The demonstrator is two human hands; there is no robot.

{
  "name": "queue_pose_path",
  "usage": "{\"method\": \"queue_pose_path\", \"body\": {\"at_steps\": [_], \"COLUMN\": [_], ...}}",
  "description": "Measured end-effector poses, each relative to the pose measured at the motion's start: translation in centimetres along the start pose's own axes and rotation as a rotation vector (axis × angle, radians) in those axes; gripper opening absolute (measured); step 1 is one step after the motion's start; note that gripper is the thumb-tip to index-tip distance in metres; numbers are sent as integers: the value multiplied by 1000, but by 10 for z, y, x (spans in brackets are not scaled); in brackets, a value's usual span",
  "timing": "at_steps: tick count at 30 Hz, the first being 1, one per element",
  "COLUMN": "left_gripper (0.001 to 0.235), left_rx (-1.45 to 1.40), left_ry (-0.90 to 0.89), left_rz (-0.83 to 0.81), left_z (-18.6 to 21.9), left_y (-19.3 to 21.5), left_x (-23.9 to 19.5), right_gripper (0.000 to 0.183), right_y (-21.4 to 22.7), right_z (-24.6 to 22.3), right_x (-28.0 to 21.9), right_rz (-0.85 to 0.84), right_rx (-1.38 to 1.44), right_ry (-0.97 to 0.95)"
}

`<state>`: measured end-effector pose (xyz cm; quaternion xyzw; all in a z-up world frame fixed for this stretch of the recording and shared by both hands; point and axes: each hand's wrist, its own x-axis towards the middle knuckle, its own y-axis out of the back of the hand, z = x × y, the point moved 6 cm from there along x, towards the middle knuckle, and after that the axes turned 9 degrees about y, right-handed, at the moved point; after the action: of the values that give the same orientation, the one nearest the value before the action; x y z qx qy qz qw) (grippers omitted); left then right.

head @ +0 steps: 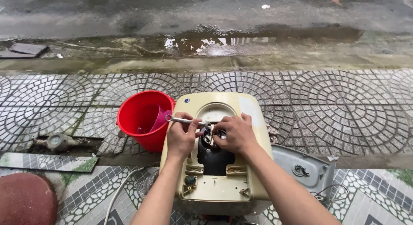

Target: Tightening bolts on an appliance flange using a combination wrench

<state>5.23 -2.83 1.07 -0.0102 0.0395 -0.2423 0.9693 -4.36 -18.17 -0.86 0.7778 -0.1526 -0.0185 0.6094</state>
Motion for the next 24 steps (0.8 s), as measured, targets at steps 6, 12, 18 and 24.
{"method": "queue_pose_path", "body": {"at_steps": [6, 12, 18, 24], "left_gripper": [16, 20, 24, 22], "left_rx": [13, 76, 271, 551], "left_ry": [4, -15, -94, -299], "left_rz": [-14, -25, -38, -89], "left_z": [-3, 5, 0, -19], "left_y": [1, -3, -7, -14], "left_x": [5, -1, -4, 6], "right_gripper": [23, 20, 32, 30], "right_y": [-20, -19, -11, -4], "right_z": [11, 9, 40, 35], "right_x": [6, 5, 6, 2], "right_rz": [52, 55, 166, 225], "right_rx": [-80, -77, 415, 441], "right_ry": [33, 38, -210, -209]}}
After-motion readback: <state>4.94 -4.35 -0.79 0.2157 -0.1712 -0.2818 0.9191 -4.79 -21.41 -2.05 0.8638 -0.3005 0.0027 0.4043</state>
